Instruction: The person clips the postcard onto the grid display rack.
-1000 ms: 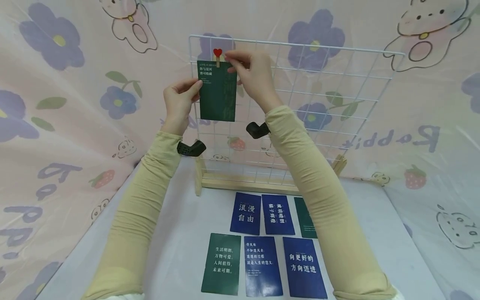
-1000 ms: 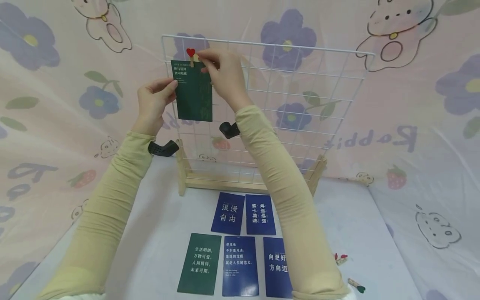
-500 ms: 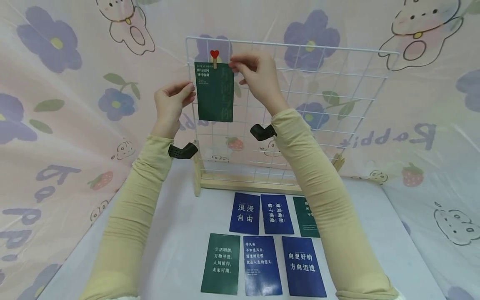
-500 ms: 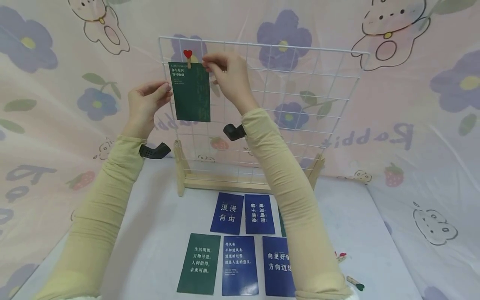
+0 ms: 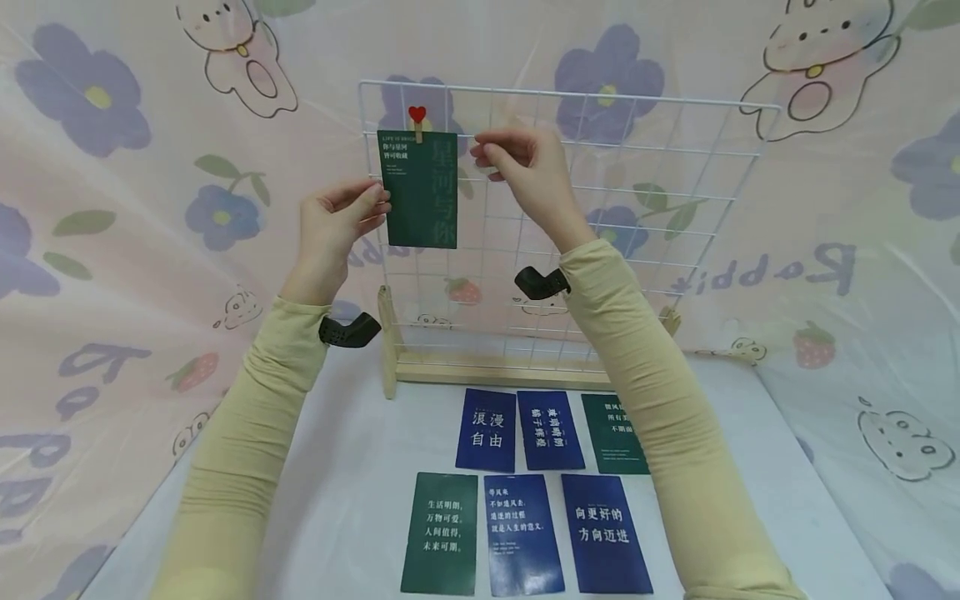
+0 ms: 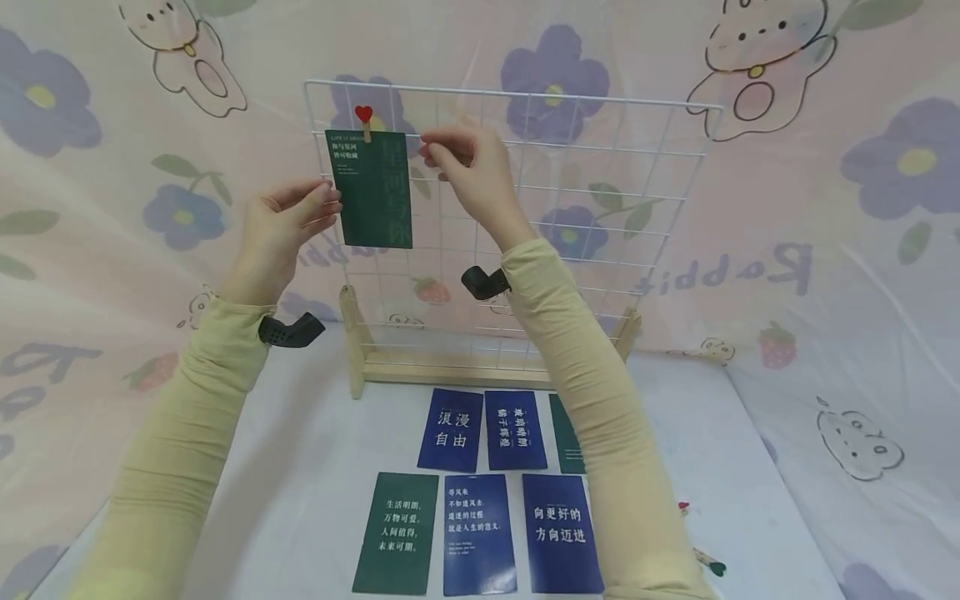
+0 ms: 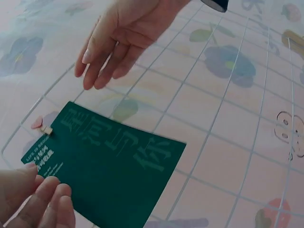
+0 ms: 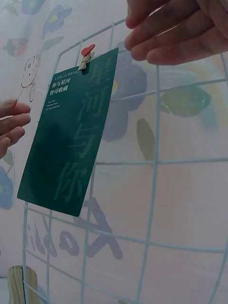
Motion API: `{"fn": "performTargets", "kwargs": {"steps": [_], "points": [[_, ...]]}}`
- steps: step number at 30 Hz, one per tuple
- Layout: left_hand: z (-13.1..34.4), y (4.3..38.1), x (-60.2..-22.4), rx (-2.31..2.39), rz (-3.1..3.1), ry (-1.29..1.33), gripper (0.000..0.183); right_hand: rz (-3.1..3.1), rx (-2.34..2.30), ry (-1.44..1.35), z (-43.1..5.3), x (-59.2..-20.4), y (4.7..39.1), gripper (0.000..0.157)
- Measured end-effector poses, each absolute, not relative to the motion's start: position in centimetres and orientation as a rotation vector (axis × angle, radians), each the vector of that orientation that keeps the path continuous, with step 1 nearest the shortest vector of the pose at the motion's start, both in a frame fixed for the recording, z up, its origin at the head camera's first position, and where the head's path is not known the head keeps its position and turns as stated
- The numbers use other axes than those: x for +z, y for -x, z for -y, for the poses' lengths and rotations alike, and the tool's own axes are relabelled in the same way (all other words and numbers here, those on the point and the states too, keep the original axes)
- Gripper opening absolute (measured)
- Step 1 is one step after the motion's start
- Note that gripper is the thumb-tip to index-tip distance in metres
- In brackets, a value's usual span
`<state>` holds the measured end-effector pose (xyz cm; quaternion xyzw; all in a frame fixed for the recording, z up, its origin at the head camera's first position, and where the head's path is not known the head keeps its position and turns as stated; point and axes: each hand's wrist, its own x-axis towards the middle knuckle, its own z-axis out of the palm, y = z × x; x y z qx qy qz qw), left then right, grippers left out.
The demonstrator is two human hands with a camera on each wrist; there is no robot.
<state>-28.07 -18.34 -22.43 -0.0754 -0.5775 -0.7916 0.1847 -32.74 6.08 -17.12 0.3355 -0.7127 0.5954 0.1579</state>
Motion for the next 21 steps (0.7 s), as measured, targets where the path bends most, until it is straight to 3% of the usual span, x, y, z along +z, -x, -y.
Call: {"fn": "performTargets", "kwargs": {"steps": [21], "points": [[16.1, 26.6, -23.7, -2.275, 1.826, 0.321, 0.037, 2.059, 1.881, -0.963, -10.3, -20.9, 32.2, 0.028]]}}
